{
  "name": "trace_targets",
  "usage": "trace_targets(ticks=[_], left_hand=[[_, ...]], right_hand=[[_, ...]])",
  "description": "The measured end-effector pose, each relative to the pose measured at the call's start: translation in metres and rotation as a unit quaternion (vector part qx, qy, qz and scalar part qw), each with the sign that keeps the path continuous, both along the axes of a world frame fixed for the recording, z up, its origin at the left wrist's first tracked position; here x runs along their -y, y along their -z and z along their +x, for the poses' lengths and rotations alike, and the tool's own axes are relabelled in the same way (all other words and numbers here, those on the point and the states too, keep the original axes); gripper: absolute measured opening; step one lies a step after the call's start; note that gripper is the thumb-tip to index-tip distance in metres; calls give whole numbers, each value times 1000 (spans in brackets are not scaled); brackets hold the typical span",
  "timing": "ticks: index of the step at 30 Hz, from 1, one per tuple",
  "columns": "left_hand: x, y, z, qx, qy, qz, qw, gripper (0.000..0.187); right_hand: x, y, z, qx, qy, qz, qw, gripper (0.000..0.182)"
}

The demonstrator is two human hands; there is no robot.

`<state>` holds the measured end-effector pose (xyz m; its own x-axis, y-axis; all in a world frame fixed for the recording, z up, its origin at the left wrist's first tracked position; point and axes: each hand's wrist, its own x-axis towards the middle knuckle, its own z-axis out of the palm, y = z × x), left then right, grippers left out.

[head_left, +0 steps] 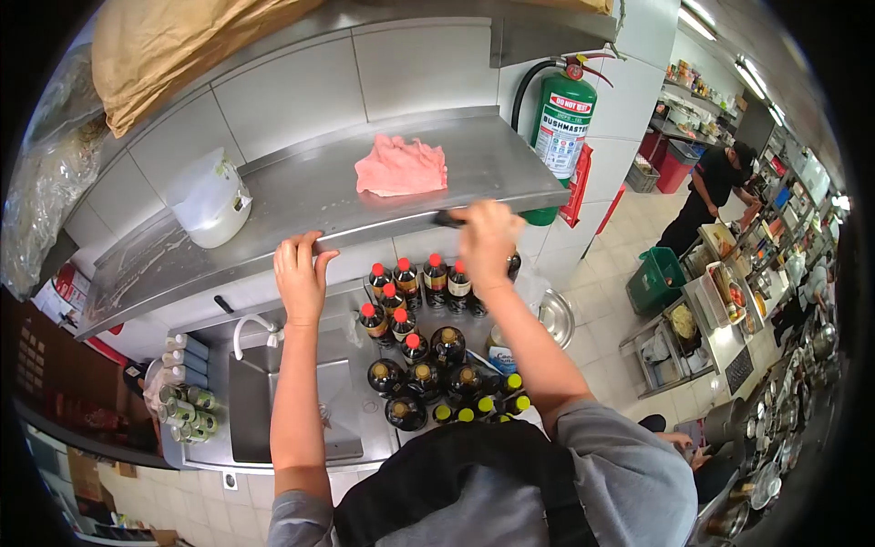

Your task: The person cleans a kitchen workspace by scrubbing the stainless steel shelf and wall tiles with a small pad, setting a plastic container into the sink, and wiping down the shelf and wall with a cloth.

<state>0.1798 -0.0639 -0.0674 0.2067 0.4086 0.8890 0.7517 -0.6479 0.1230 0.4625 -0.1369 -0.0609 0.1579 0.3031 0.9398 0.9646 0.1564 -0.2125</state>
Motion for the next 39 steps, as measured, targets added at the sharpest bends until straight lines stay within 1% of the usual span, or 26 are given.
trace_targets(ticks=[1,2,4,5,6,7,8,10,11,12,13,14,16,18,20,22,24,25,26,28,30,32,35,36,38,39], left_hand=[[-2,0,1,3,0,7,1000,42],[-2,-1,2,8,3,7,1000,42],[0,0,4,14,10,3,1000,42],[-1,-1,3,8,8,0,1000,42],[-1,-3,1,2,6,-3,1000,42],[0,-3,1,-3,3,-7,1000,41],[2,-3,1,-8,1,-11,1000,41],[2,-6,-1,-14,-6,-13,1000,40],[1,-6,-2,-11,-2,-14,1000,40],[0,-4,-2,-6,-1,-12,1000,41],[-1,-2,-2,0,1,-10,1000,41],[-3,-2,-1,3,3,-9,1000,41],[-2,-1,1,8,5,-6,1000,42],[-1,-2,3,9,3,-5,1000,42],[2,-4,3,0,-2,-10,1000,42],[0,-7,0,-8,-8,-5,1000,42],[-1,-5,-1,-12,-8,2,1000,42],[-3,-4,1,-6,-2,3,1000,42],[-4,-3,1,-1,4,4,1000,42],[-3,-3,1,3,12,4,1000,42],[0,-6,3,4,19,8,1000,42],[4,-6,3,0,10,-5,1000,42],[3,-12,1,-2,4,-6,1000,42],[5,-10,1,-2,3,-9,1000,42],[1,-8,2,7,3,-5,1000,43],[0,-7,2,9,4,-4,1000,43]], right_hand=[[4,5,22,-21,34,-15,999,29],[6,7,28,-34,30,-6,999,30],[1,4,0,-50,24,0,998,28],[-5,5,-22,-40,-45,1,998,24],[-15,8,-49,0,-68,-31,997,20],[-25,11,-70,58,-67,-34,995,17],[-28,12,-73,52,-91,-57,993,17],[-15,2,-45,83,-52,-59,993,17],[-11,7,-19,54,-54,-33,997,18],[1,2,6,32,-21,-3,999,21],[6,5,30,28,47,2,998,25],[14,3,42,-7,55,-18,998,25],[9,2,23,-4,57,-21,998,23],[-5,3,-29,1,-52,-28,998,21],[-27,11,-71,54,-73,-30,995,18],[-18,5,-53,53,-57,-36,996,18],[-4,4,-7,25,-31,-28,999,23],[4,5,16,-9,25,-23,999,27],[8,6,34,-36,51,-26,998,23],[6,4,17,-68,59,-28,996,23],[-8,1,-35,-31,-40,-36,998,22],[-24,-3,-79,-9,-101,-48,994,23],[-15,-6,-44,9,-56,-49,997,22],[-2,-9,-15,-10,-32,-56,998,21],[17,-8,50,-74,63,-18,995,19],[26,-2,91,-109,78,-6,991,18]])
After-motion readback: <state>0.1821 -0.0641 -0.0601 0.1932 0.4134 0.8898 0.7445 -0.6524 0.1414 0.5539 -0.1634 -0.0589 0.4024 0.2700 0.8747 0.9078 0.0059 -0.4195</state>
